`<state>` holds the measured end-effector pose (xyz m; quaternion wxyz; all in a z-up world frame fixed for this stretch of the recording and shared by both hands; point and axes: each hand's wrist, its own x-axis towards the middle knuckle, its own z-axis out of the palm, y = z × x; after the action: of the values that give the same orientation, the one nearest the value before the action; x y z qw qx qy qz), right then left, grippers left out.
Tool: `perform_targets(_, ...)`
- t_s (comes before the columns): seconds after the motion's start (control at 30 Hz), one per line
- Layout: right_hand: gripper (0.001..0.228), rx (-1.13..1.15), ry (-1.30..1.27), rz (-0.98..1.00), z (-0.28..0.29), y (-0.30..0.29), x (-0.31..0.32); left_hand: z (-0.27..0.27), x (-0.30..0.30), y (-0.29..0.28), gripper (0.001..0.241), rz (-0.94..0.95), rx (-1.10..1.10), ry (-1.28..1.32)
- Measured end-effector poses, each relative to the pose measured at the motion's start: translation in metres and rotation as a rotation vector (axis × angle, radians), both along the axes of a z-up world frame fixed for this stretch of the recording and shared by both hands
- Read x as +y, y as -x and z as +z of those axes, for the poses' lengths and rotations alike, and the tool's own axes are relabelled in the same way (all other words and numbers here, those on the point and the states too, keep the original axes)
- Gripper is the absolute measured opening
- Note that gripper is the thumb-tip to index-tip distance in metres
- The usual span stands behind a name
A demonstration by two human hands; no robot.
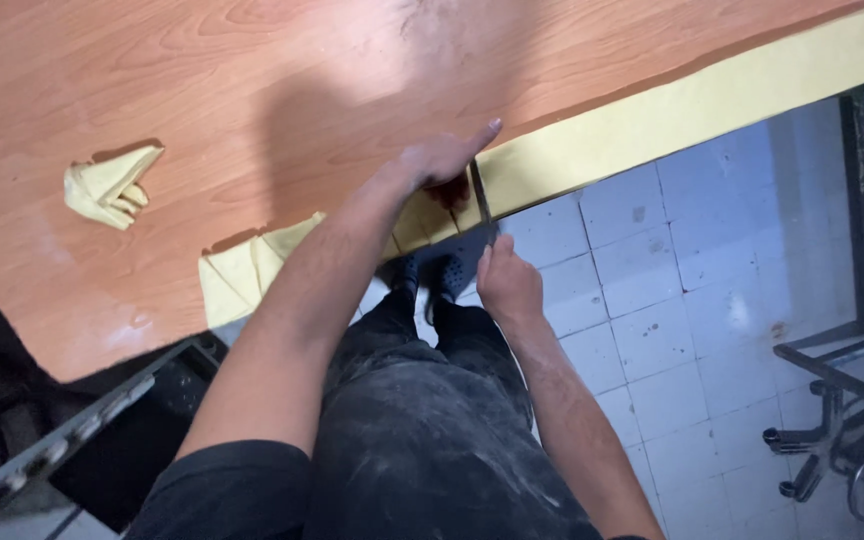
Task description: Cutting dough into triangular shapes and rolling them into croissants on a wooden prep table.
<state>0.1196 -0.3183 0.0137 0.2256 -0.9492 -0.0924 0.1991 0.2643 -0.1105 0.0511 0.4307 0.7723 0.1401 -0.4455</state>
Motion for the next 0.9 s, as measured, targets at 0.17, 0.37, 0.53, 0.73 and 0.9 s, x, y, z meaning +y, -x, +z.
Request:
perform_targets(0.17, 0.027, -0.003, 0.087, 0.085, 0.016, -0.024, -0.011, -0.022, -0.02, -0.004, 0.106, 0.066, 0.011, 0.032)
perform_targets(0.37, 0.022, 0.18, 0.22, 0.17, 0.026, -0.044, -0.002, -0.011, -0.019, -0.007, 0.102, 0.088, 0.052, -0.013)
perform_targets(0.53, 0.02, 0.208, 0.232, 0.226, -0.002, -0.037, -0.005, -0.032, -0.02, -0.001, 0.108, 0.087, 0.065, -0.036)
perform_targets(0.73, 0.019, 0.088, 0.11, 0.159, -0.076, -0.028, -0.011, -0.018, -0.018, -0.006, 0.107, 0.033, 0.066, -0.136)
perform_targets(0.9, 0.021, -0.121, -0.085, 0.133, -0.083, -0.005, -0.033, -0.047, -0.015, 0.001, 0.107, -0.009, -0.066, -0.215)
